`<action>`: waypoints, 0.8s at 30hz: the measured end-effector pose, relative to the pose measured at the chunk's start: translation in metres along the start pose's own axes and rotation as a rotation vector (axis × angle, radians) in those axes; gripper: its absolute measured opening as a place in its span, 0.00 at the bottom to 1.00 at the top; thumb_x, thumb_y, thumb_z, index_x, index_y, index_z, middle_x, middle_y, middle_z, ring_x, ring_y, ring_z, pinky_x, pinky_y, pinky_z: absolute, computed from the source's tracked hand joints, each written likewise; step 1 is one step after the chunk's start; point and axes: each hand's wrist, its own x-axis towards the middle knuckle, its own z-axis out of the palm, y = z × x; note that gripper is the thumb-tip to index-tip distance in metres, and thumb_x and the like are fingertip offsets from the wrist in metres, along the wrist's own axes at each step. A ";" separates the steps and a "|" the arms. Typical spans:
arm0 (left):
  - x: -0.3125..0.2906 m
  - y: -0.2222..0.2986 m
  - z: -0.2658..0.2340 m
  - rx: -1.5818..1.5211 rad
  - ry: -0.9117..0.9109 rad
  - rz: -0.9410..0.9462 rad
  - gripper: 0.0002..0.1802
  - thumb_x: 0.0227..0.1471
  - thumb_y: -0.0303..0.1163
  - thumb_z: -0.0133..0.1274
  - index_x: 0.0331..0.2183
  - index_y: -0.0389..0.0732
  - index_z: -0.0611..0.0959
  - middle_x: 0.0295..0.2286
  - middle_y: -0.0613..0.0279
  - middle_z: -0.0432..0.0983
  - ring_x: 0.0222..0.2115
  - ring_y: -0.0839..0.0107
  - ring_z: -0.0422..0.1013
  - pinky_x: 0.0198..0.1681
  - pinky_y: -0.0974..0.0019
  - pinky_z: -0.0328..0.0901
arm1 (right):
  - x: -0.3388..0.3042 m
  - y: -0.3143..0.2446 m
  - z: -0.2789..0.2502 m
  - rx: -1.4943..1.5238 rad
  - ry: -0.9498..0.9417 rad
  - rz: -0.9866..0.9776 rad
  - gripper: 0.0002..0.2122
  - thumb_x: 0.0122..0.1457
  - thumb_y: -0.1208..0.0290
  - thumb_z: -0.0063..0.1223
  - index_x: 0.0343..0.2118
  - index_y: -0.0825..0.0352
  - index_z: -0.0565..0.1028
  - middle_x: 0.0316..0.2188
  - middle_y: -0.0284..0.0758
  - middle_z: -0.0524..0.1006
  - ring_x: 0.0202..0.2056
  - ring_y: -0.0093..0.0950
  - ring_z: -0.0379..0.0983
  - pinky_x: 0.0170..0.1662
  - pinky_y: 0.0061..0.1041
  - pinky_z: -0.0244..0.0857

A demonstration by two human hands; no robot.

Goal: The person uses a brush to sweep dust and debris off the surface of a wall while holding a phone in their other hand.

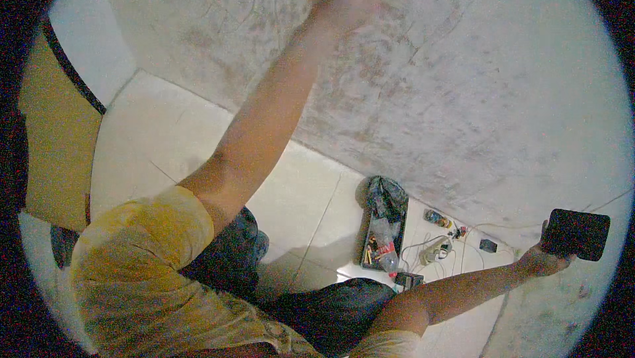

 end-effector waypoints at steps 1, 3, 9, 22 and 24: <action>0.003 -0.007 -0.002 -0.004 0.140 0.036 0.16 0.46 0.45 0.52 0.27 0.41 0.78 0.23 0.58 0.74 0.25 0.67 0.70 0.28 0.60 0.64 | -0.002 0.003 0.004 -0.238 0.029 -0.085 0.21 0.50 0.73 0.54 0.47 0.71 0.65 0.44 0.45 0.70 0.40 0.41 0.70 0.37 0.36 0.73; -0.010 -0.005 0.002 -0.106 0.102 -0.092 0.15 0.47 0.44 0.52 0.28 0.41 0.78 0.23 0.59 0.74 0.24 0.66 0.70 0.28 0.60 0.64 | 0.009 0.020 -0.014 -0.542 -0.011 -0.343 0.20 0.49 0.74 0.54 0.47 0.71 0.65 0.43 0.45 0.70 0.39 0.40 0.71 0.36 0.34 0.74; -0.070 -0.012 0.023 -0.146 -0.330 0.561 0.17 0.49 0.40 0.52 0.39 0.41 0.76 0.28 0.59 0.76 0.32 0.67 0.73 0.34 0.62 0.67 | 0.007 0.018 -0.012 -0.180 -0.095 -0.112 0.22 0.45 0.82 0.57 0.45 0.77 0.66 0.44 0.45 0.70 0.39 0.33 0.71 0.33 0.28 0.74; 0.010 -0.224 -0.119 0.209 0.718 0.057 0.17 0.48 0.40 0.53 0.37 0.37 0.77 0.32 0.57 0.76 0.34 0.66 0.72 0.38 0.63 0.66 | 0.022 0.056 -0.037 -0.514 -0.141 -0.418 0.28 0.42 0.81 0.60 0.48 0.78 0.62 0.45 0.47 0.68 0.40 0.39 0.70 0.37 0.32 0.74; 0.009 -0.237 -0.148 0.610 0.978 -0.010 0.17 0.48 0.39 0.53 0.37 0.38 0.77 0.32 0.55 0.76 0.34 0.64 0.72 0.38 0.62 0.66 | 0.012 0.050 -0.018 0.284 -0.023 0.101 0.29 0.41 0.82 0.62 0.48 0.76 0.62 0.44 0.45 0.70 0.39 0.40 0.70 0.36 0.31 0.73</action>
